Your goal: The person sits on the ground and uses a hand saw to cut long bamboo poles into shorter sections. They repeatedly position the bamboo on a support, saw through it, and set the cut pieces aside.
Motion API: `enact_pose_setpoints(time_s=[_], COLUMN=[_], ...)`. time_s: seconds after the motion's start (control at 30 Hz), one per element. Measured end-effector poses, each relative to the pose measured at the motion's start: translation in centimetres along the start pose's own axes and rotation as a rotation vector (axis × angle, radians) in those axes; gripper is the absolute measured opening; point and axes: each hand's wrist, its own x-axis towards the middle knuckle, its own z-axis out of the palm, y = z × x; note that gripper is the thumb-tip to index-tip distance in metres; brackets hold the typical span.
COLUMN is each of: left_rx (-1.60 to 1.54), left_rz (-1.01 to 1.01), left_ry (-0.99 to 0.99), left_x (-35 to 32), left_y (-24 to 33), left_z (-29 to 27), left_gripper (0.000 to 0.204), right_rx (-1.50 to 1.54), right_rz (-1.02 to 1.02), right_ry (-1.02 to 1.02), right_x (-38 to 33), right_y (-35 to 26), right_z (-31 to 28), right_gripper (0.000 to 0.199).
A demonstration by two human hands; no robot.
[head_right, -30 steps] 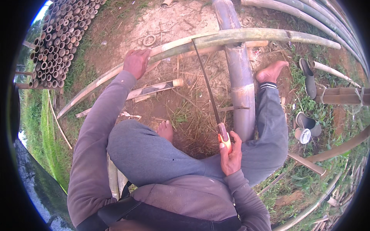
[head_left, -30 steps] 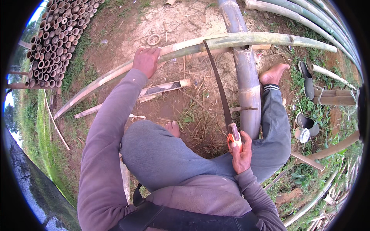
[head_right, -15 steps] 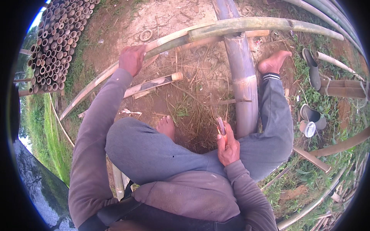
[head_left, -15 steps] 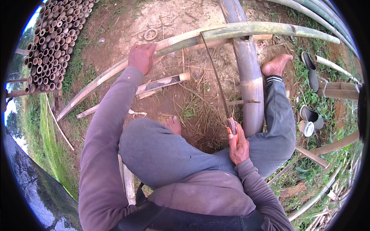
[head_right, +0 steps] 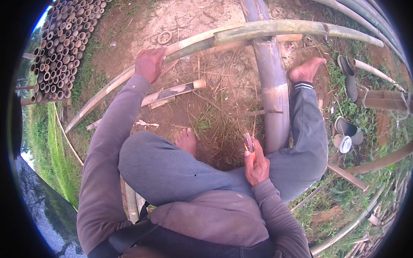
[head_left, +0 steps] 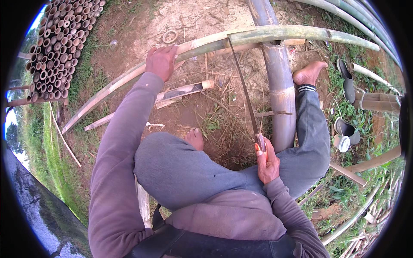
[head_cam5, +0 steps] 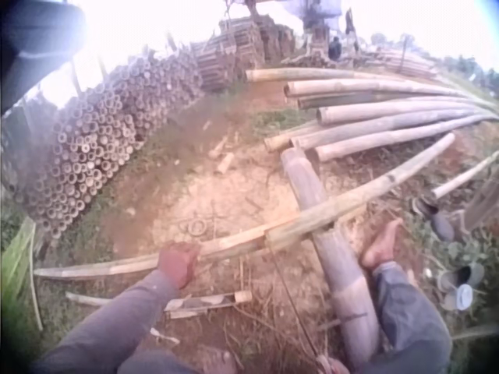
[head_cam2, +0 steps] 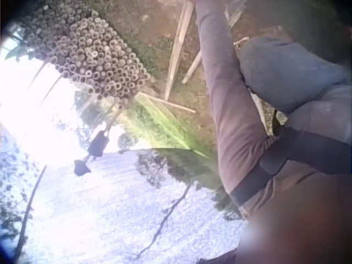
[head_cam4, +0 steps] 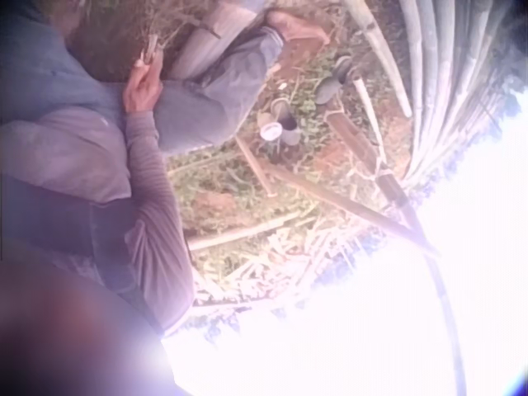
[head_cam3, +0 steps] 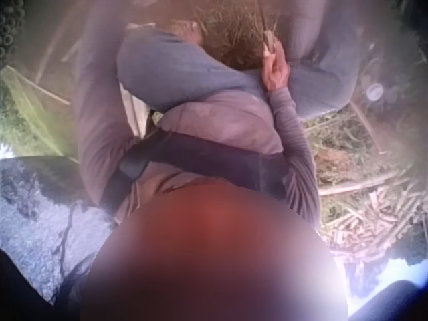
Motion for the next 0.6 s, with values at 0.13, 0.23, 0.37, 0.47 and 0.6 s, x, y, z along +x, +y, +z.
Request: enact_pose_setpoints(time_s=[0.13, 0.23, 0.37, 0.47, 0.6], left_rx=[-0.033, -0.019, -0.05, -0.052, -0.053], left_rz=[-0.021, -0.025, -0.051, -0.131, -0.068], left_ry=[-0.048, -0.058, -0.073, -0.079, 0.068], left_x=[-0.1, 0.0, 0.2, -0.1, -3.5], left_y=[0.0, 0.0, 0.0, 0.1, 1.7], left_z=[0.2, 0.0, 0.0, 0.1, 0.0], left_gripper=[0.037, 0.037, 0.036, 0.036, 0.041], right_rx=[0.025, 0.001, 0.015, 0.286, 0.336], right_rz=[0.016, -0.073, 0.049, 0.082, -0.022], right_ry=[0.021, 0.054, 0.027, 0.079, 0.269], right_x=[0.0, -0.1, -0.7, -1.6, -2.2], right_y=[0.3, 0.7, 1.5, 1.4, -0.5], right_z=[0.2, 0.2, 0.1, -0.1, -1.4], right_gripper=[0.049, 0.048, 0.047, 0.049, 0.048])
